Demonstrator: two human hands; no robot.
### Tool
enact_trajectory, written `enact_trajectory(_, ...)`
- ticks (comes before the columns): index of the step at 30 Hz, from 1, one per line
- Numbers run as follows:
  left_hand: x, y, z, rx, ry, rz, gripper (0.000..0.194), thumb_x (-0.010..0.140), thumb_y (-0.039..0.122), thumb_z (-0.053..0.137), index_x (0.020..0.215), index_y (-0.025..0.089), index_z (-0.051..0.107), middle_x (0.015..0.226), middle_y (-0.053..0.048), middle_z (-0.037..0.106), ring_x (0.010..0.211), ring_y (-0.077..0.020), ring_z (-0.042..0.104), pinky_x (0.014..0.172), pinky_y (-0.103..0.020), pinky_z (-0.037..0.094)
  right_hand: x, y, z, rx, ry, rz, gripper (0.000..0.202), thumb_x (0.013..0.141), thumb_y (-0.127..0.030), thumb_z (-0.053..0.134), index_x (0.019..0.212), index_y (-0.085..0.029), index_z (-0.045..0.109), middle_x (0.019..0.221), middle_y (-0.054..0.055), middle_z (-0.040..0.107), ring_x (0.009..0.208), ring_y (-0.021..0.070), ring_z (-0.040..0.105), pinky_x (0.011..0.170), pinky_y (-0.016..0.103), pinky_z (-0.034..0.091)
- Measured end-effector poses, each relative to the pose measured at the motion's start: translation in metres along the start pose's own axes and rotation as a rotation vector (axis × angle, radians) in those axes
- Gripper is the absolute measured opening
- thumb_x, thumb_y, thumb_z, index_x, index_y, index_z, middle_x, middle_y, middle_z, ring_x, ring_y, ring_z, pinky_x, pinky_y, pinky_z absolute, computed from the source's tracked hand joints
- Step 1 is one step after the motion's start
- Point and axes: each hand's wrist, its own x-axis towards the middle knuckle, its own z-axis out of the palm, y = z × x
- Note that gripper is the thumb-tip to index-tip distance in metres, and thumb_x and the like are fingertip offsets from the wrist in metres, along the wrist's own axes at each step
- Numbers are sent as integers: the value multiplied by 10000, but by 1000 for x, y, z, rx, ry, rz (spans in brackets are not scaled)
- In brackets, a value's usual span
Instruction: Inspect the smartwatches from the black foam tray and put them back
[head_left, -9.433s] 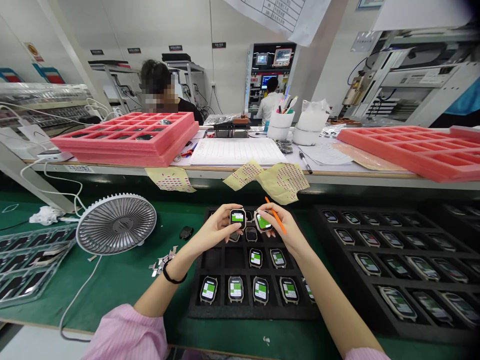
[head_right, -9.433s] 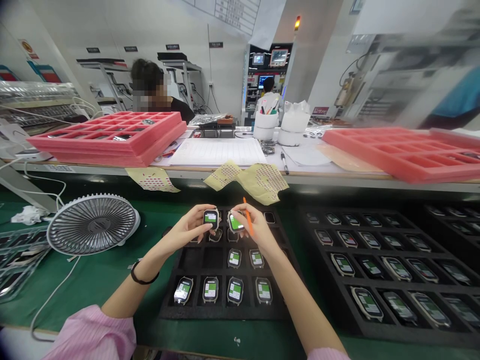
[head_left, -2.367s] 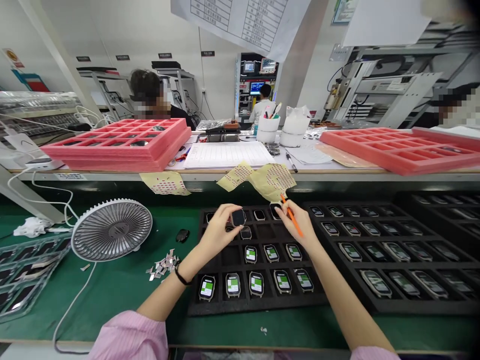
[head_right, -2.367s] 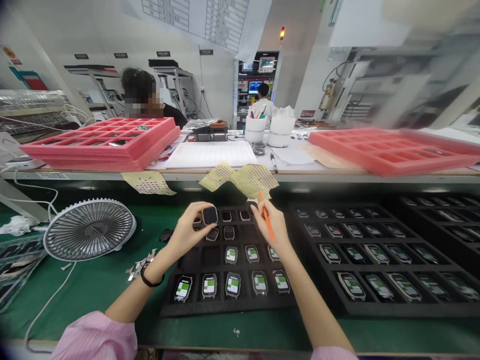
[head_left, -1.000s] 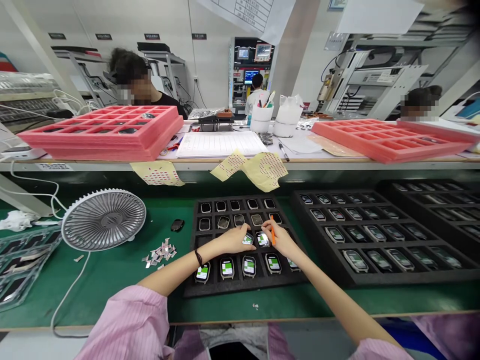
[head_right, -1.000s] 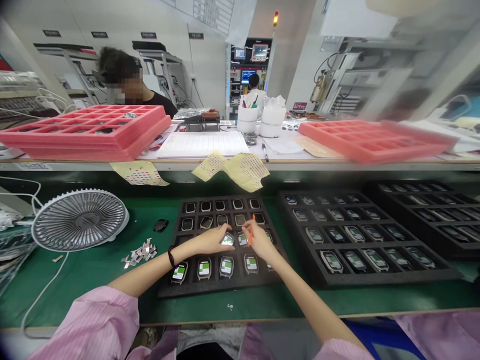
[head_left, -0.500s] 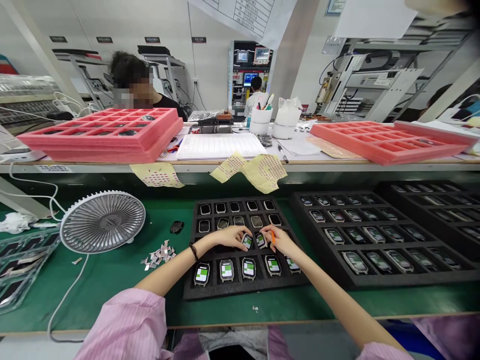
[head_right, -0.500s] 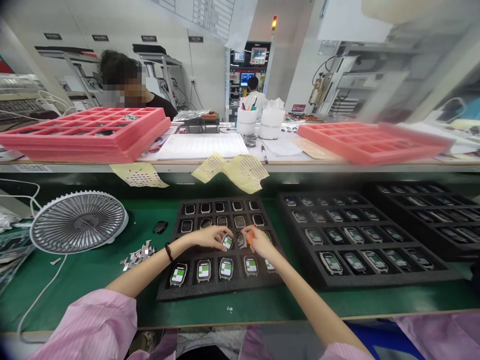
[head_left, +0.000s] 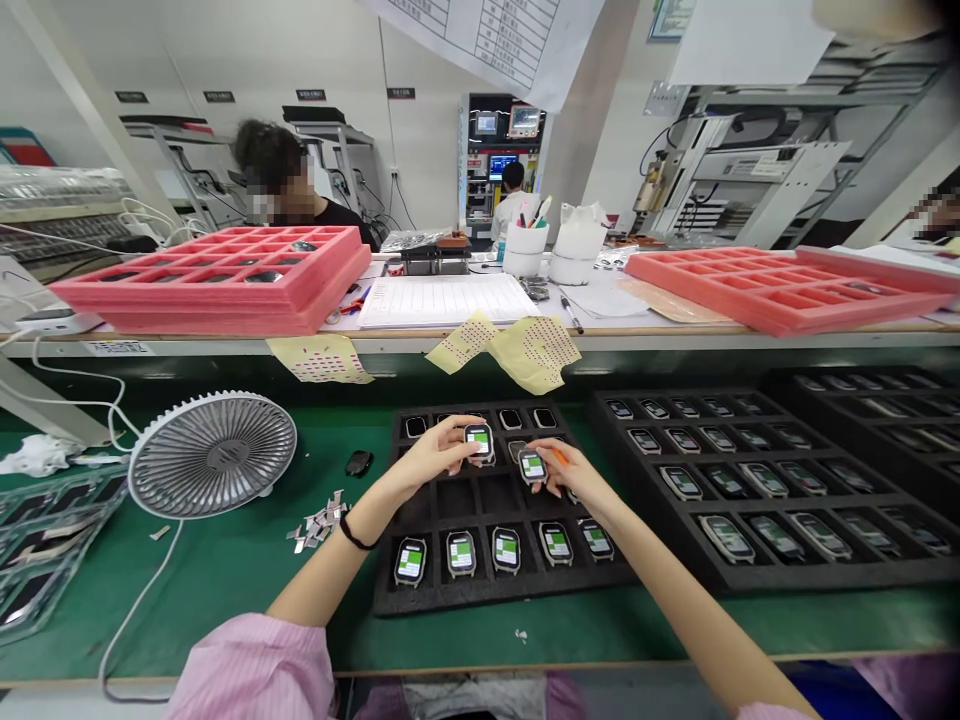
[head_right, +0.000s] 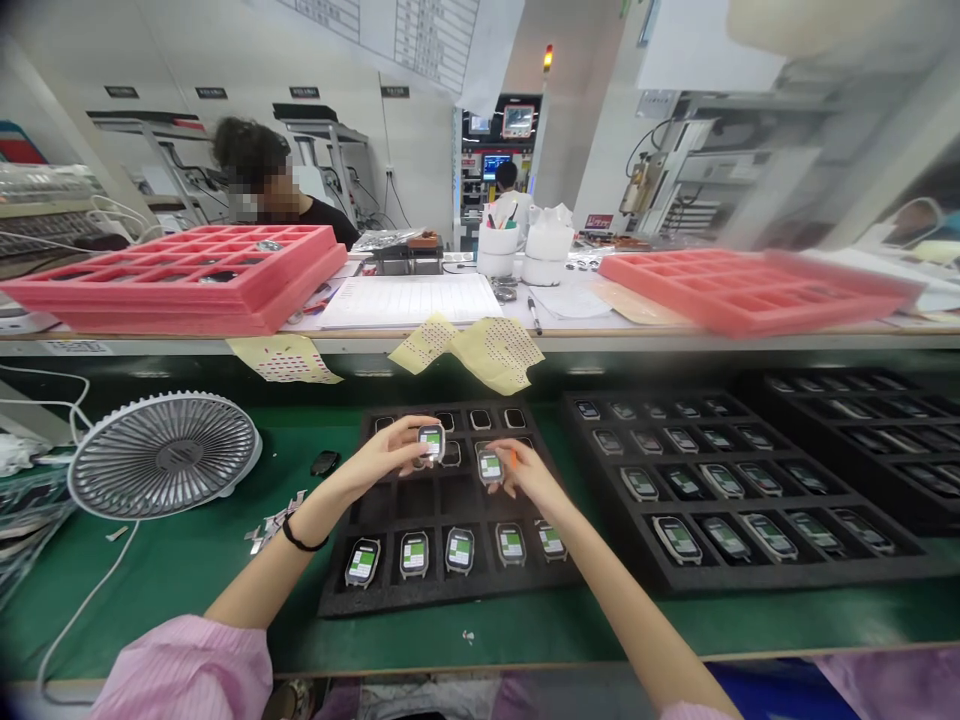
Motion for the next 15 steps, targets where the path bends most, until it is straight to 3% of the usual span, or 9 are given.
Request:
enact_trajectory(4,-5,9,-5,51,167,78,466,776,467,627,1126,166,566,921,-60,624,571,-69,476,425,-167,309,7,-42,9,281,-124,-53,370,805,-448,623,1034,-163,566,724,42,654,601,186,678,390,202,400)
enact_trajectory(8,-13,19,-9,114,297,68,374,835,475,527,1022,169,630,773,-9,576,486,-51,393,405,-171,298,16,-78,29,296,-261,-88,352,758,-346,706,1047,-195,575,869,32,654,669,165,684,445,201,456)
enact_trajectory(11,-17,24,-14,108,324,72,360,829,475,534,1010,180,631,770,-1,574,491,-56,423,406,-168,313,22,-90,42,258,-322,-135,380,712,-279,743,1043,-201,572,946,27,636,662,136,668,471,203,479)
enact_trajectory(15,-18,24,-19,112,303,101,381,826,476,544,1050,173,603,792,-10,587,490,-55,415,400,-170,298,31,-86,51,246,-320,-180,385,715,-277,737,1047,-202,556,931,24,627,665,143,671,448,197,455)
